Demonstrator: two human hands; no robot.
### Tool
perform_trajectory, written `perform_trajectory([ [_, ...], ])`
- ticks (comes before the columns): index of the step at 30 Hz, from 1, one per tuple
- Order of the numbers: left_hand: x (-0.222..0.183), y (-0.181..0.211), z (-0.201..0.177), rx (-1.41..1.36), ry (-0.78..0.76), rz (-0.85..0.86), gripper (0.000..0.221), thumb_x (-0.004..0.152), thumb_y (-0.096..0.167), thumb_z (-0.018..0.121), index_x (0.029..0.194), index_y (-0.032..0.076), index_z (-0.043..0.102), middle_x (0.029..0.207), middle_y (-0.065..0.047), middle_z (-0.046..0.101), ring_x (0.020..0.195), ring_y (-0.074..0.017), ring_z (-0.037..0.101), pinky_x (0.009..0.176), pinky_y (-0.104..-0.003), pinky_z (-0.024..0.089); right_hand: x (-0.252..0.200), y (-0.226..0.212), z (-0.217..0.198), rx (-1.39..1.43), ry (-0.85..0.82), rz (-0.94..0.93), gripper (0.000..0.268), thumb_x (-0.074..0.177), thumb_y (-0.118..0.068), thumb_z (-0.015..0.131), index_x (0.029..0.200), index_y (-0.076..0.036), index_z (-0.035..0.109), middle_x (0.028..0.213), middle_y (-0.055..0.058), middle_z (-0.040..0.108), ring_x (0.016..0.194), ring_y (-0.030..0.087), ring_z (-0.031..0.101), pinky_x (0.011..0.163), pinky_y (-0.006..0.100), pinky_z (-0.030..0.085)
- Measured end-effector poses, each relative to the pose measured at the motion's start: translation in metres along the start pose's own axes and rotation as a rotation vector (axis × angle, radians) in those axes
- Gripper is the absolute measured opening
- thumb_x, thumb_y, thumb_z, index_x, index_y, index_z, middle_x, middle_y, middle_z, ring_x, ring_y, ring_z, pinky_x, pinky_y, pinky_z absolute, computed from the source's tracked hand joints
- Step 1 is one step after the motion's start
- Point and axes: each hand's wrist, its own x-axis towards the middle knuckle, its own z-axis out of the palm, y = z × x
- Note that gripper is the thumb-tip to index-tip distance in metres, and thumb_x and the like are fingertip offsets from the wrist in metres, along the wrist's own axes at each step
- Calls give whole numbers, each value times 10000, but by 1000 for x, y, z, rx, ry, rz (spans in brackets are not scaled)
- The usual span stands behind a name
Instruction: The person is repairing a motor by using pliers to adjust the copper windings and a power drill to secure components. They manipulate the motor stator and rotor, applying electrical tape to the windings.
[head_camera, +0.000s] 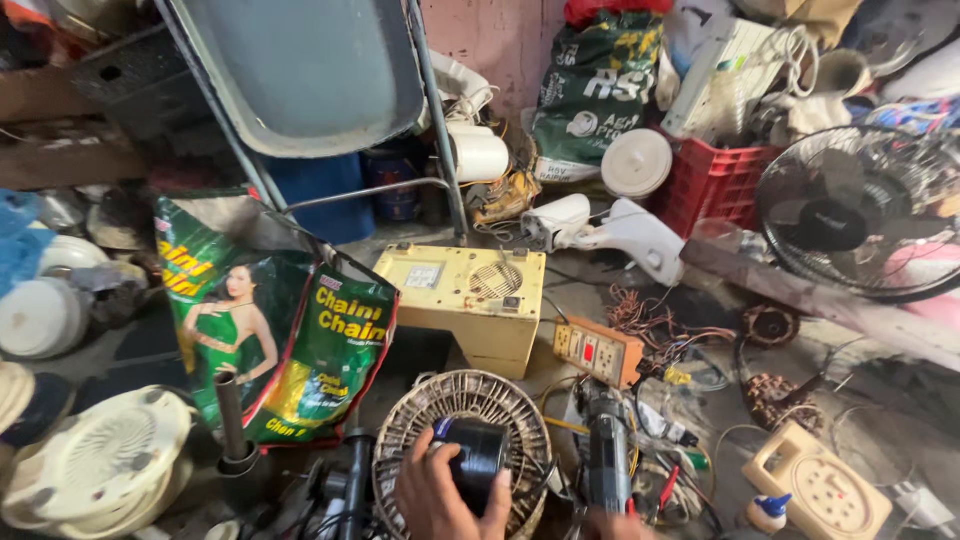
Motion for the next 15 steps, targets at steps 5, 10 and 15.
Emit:
perform_trajectory([
  [5,13,-28,4,-116,-15,-38,402,810,316,739,1070,34,622,1188,-204,605,1130,-414,572,973,-572,399,80,-62,-50,-401,292,-5,267,905,-294,651,1118,-173,755,783,164,765,700,290,769,691,418,605],
  [10,11,-58,5,-204,19,-168,228,870,232,671,992,39,664,1076,-153,667,1036,-344,627,905,-485,478,210,-135,-64,-511,503,-451,261,891,-227,666,1078,-76,769,928,194,752,831,373,726,744,477,574],
  [15,19,-76,9,-353,134,-363,154,963,169,584,982,37,661,997,-115,702,921,-292,682,808,-397,536,293,-160,-41,-687,443,-154,278,919,-375,686,1069,-173,804,882,204,772,881,361,735,846,459,577],
])
